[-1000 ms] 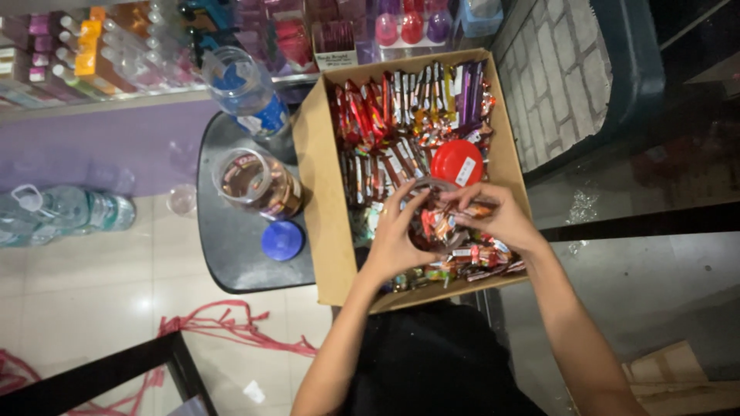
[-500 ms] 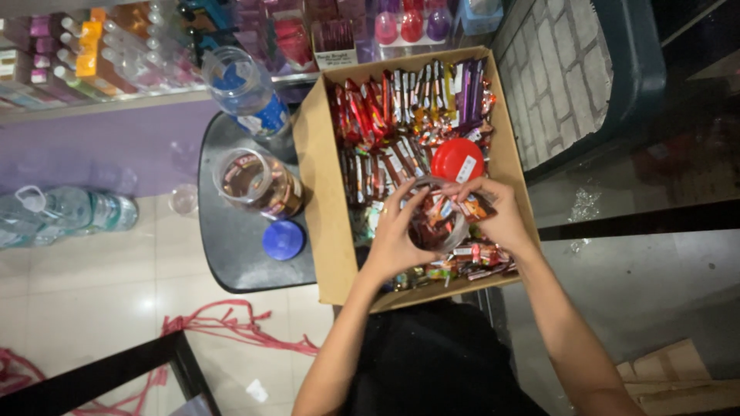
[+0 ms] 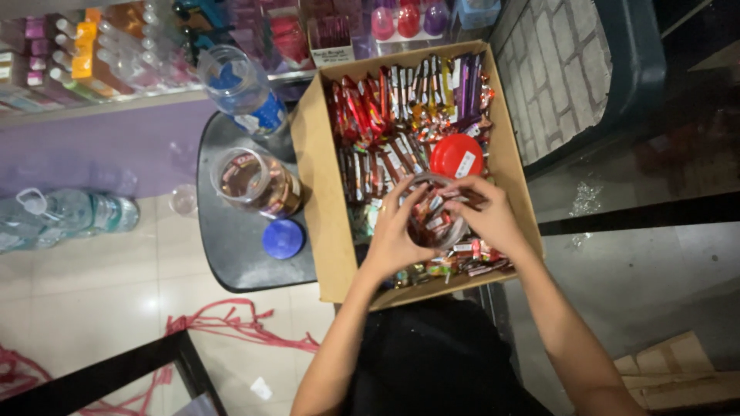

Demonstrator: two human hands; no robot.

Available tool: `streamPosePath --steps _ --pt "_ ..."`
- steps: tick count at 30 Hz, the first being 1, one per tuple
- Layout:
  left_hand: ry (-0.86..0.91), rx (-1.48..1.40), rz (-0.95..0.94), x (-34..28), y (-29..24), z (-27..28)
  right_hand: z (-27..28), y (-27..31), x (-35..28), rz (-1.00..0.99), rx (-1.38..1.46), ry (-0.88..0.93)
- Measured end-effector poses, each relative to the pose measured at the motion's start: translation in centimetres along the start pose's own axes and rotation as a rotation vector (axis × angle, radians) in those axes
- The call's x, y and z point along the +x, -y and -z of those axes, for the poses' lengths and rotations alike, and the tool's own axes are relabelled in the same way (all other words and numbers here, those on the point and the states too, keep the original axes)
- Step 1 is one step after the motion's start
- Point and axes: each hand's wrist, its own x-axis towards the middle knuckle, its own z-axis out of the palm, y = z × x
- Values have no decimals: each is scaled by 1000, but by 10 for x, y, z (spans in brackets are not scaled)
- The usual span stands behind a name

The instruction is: Organize individual candies from a bulk cardboard box into plastic display jars.

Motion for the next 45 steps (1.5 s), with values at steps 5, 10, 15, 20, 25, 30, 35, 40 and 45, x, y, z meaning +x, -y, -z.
streamPosePath --steps 5,10,15,20,25,30,35,40,45 --pt "-10 1 -14 0 0 -1 -5 39 -7 286 -506 39" --pt "-19 -14 -12 0 0 -2 12 28 -8 122 -350 -35" --pt "-12 -1 5 -1 1 -2 54 -61 -15 -80 -110 -163" --pt "-5 -29 18 0 0 -2 85 -160 -22 -134 -889 59" --pt "-10 -11 18 1 1 -2 40 -193 -38 148 -1433 112" --pt "-15 -29 -1 1 1 -3 30 -189 -24 -278 -1395 270" --pt "-17 18 -73 0 -1 3 66 -191 -10 -483 -1331 346" --pt "-11 99 -128 5 -10 18 83 -169 12 -353 -1177 238" --pt "-111 89 -70 12 -22 37 65 -187 28 88 -819 87"
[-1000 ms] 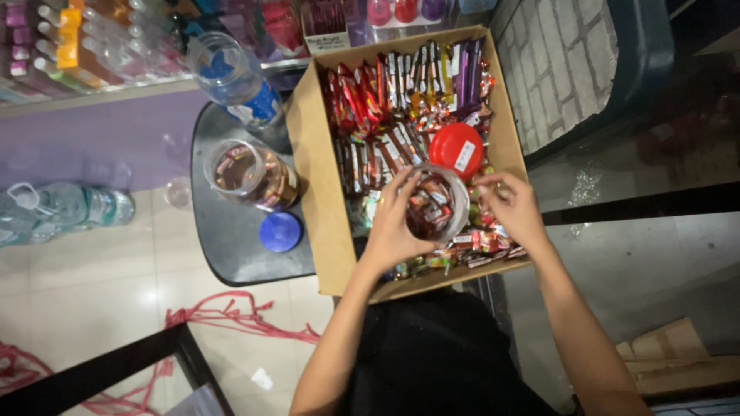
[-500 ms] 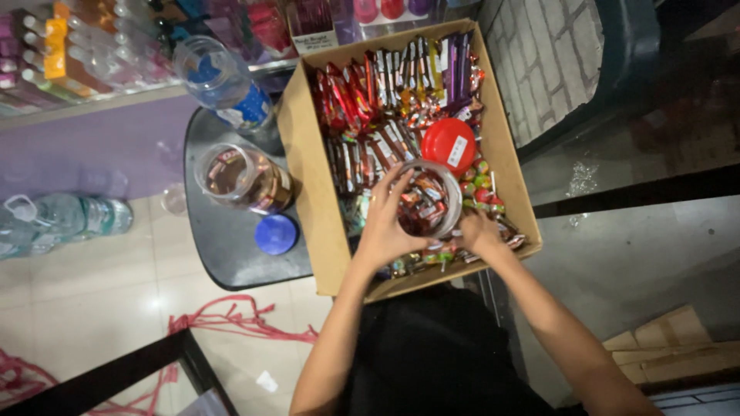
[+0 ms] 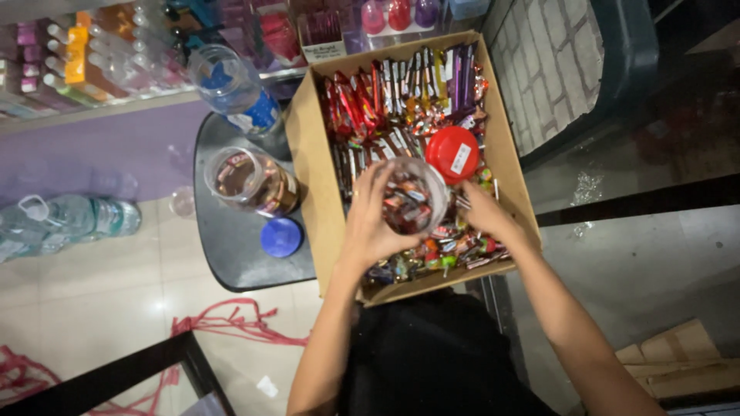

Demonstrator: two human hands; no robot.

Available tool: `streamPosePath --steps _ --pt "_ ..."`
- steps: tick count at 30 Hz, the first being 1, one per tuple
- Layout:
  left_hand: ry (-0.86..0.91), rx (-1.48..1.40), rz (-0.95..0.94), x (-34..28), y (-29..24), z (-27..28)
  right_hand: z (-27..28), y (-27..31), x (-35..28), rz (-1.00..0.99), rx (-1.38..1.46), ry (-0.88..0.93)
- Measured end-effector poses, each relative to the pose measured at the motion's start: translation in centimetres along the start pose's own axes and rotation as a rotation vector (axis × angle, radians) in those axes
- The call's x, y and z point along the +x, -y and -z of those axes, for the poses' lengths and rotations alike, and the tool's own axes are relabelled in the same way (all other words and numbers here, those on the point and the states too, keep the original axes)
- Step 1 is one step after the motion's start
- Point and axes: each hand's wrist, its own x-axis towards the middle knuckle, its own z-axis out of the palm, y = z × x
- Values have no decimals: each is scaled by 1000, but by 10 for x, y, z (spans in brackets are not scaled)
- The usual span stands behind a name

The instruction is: Organize individual candies from a bulk cardboard box into plastic display jars.

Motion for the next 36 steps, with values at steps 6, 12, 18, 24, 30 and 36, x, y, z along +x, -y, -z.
streamPosePath --steps 6,12,18,24,30,36 --pt "-72 84 -7 0 12 15 -11 38 16 -87 -193 156" --pt "-74 72 14 3 20 1 -3 90 17 -143 -602 412" --pt "-74 61 42 5 15 -2 -50 -6 12 -84 -371 300" --pt "-65 59 50 3 14 -2 -5 75 -3 -200 -312 360" --pt "-72 59 35 -2 17 -4 -36 51 -24 -79 -441 258" --pt "-36 63 -2 -5 15 1 -18 44 -26 -64 117 110"
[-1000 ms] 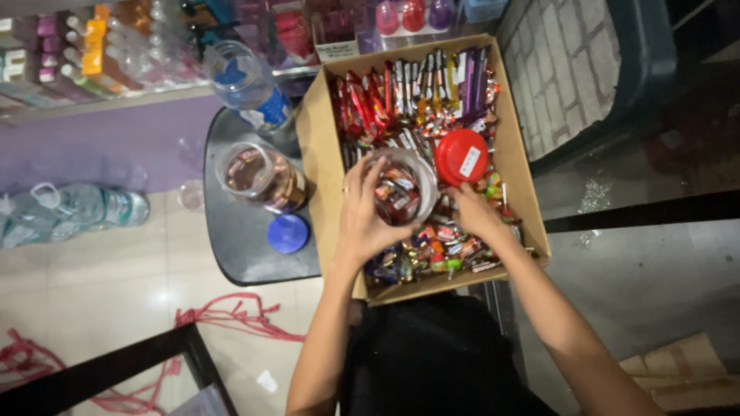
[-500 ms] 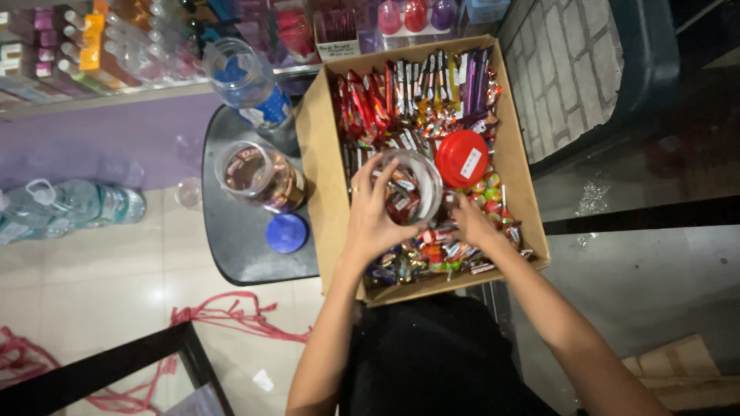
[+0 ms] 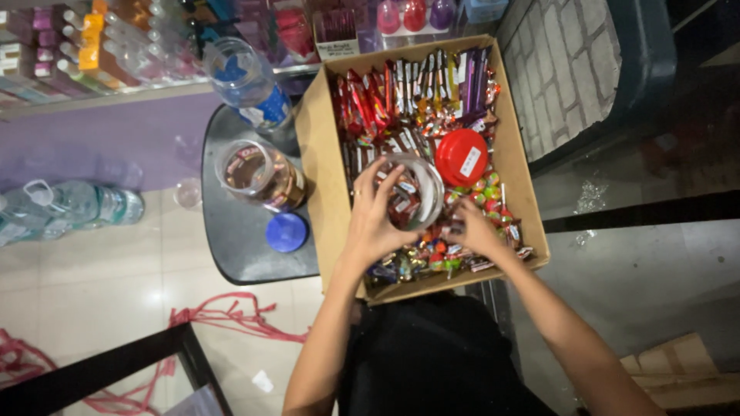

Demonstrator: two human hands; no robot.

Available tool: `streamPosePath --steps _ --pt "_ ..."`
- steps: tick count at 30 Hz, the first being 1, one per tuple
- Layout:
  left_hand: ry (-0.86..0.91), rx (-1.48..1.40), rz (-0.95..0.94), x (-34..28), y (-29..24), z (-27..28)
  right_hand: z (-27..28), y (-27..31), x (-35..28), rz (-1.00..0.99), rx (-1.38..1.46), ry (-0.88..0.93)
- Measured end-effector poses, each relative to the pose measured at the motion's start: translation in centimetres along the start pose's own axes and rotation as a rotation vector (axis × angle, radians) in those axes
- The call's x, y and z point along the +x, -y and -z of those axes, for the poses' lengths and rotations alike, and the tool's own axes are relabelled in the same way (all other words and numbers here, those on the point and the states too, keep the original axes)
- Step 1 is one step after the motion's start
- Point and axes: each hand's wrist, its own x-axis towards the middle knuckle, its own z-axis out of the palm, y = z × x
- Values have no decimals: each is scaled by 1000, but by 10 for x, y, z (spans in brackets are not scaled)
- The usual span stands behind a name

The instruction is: Organize individual candies from a bulk cardboard box into plastic display jars.

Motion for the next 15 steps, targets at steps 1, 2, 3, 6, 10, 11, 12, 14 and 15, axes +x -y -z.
streamPosePath --steps 1,2,3,6,10,11,12,14,15 --pt "1 -2 1 -1 0 0 4 -6 2 -2 0 0" --pt "1 -3 3 -1 1 -1 9 -12 4 80 -13 -61" --pt "1 -4 5 -1 1 -1 14 -18 7 162 -25 -121" --pt "2 -15 16 -2 -1 1 25 -36 13 -205 315 -4" --pt "-10 -19 5 -4 1 1 72 12 10 -257 675 -55" --pt "-19 -21 -14 -5 3 0 81 21 10 -219 811 -78" --pt "-30 -23 -31 -6 4 -1 90 31 10 -181 945 -100" --pt "-30 -21 -25 -7 3 -1 105 86 10 -120 949 -104" --pt "-28 -20 -20 -7 3 0 112 113 9 -60 954 -111"
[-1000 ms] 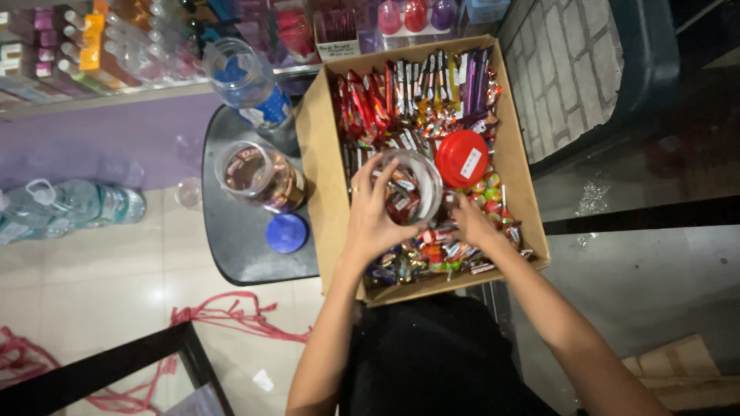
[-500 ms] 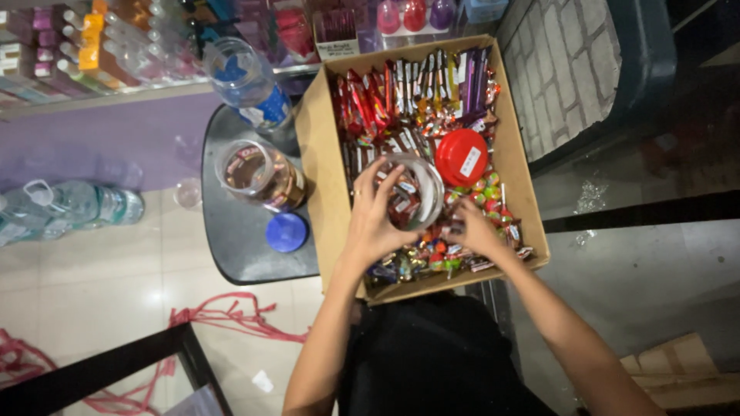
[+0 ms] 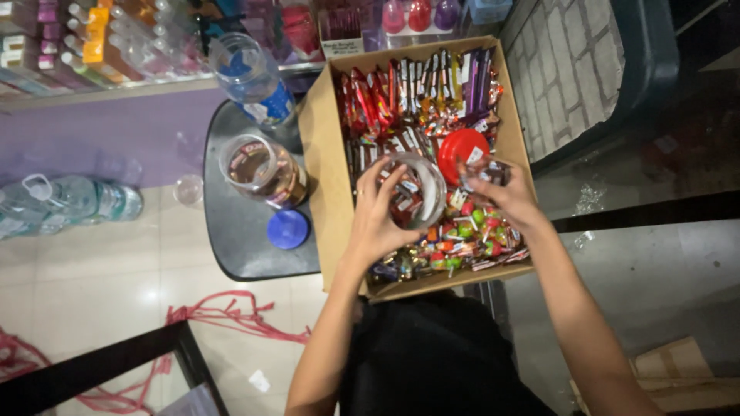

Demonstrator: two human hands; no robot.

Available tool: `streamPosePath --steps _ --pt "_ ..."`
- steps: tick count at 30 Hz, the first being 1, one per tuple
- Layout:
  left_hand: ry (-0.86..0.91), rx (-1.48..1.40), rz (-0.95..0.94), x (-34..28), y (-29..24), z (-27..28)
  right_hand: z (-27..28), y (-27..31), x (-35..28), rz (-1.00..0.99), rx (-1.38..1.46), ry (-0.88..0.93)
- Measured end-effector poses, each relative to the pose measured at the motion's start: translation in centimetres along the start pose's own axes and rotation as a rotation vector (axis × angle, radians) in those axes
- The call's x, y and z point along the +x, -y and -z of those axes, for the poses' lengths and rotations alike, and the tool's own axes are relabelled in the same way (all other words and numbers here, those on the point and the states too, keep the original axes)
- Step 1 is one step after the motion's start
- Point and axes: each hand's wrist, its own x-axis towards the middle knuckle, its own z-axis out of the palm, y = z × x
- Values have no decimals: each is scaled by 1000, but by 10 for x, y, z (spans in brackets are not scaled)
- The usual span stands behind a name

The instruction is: Organize individual candies from a bulk cardboard box into plastic display jars.

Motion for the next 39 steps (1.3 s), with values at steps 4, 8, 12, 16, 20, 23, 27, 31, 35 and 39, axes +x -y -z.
streamPosePath --steps 4,8,12,16,20,23,27,31,35,39 --pt "-11 -2 0 -1 1 0 -33 11 11 269 -296 151" --pt "-16 -27 32 -3 3 1 -55 21 10 216 -206 162" --pt "-33 -33 20 -4 4 3 -79 39 4 198 -248 184" --pt "-31 -30 18 -3 4 4 -90 34 2 154 -186 149" --pt "-26 -43 43 -5 6 2 -97 36 5 222 -277 204" --pt "-28 -62 44 -4 6 4 -84 7 18 291 -218 195" --pt "-37 -69 36 -5 6 6 -72 -19 32 264 -111 55" --pt "-30 -75 38 -4 7 7 -72 -20 31 453 -157 160" --pt "-34 -67 42 -4 7 5 -91 13 13 364 -126 177" --pt "-37 -75 52 -5 8 4 -71 1 4 264 -177 204"
